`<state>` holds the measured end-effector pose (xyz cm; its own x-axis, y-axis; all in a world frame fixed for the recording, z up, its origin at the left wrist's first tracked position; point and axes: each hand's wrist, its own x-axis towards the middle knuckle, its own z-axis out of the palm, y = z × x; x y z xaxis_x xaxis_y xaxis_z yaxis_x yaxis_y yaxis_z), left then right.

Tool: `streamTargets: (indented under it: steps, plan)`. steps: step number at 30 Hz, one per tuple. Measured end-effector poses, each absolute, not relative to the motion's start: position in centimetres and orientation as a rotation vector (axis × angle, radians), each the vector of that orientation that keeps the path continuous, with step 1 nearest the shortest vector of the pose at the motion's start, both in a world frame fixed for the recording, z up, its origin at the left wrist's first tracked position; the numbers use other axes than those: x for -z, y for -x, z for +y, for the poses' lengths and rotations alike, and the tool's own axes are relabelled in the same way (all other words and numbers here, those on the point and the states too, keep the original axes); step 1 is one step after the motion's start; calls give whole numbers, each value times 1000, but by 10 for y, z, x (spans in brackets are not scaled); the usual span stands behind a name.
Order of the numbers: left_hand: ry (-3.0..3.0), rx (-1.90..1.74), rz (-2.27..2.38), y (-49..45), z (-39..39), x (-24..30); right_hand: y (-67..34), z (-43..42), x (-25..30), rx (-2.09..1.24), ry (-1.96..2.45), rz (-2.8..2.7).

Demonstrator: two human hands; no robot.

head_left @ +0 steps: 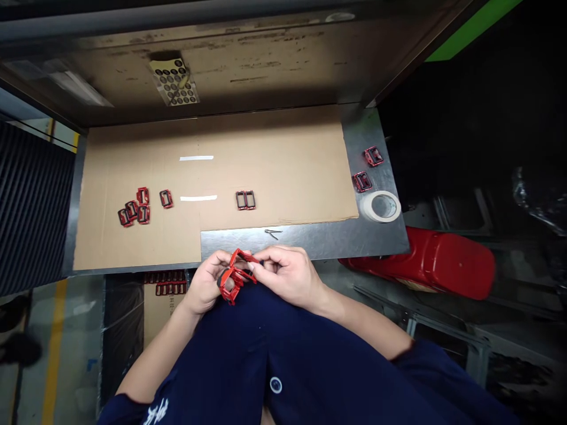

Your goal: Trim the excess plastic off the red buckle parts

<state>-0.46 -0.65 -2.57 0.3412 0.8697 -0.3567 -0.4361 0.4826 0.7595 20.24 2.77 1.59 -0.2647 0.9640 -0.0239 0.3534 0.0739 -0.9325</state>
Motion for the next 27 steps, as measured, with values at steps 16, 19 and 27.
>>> streamTargets:
  steps: [16, 19, 27]
  plan:
    - [-213, -752, 765, 0, 2, 31, -220, 52, -10, -536, 796, -2345]
    - [-214, -758, 779, -1, 1, 30, -208, 48, -11, -753, 959, -2228]
    - [-218, -822, 861, -3, -4, 27, -198, 37, -13, -1165, 1465, -1969]
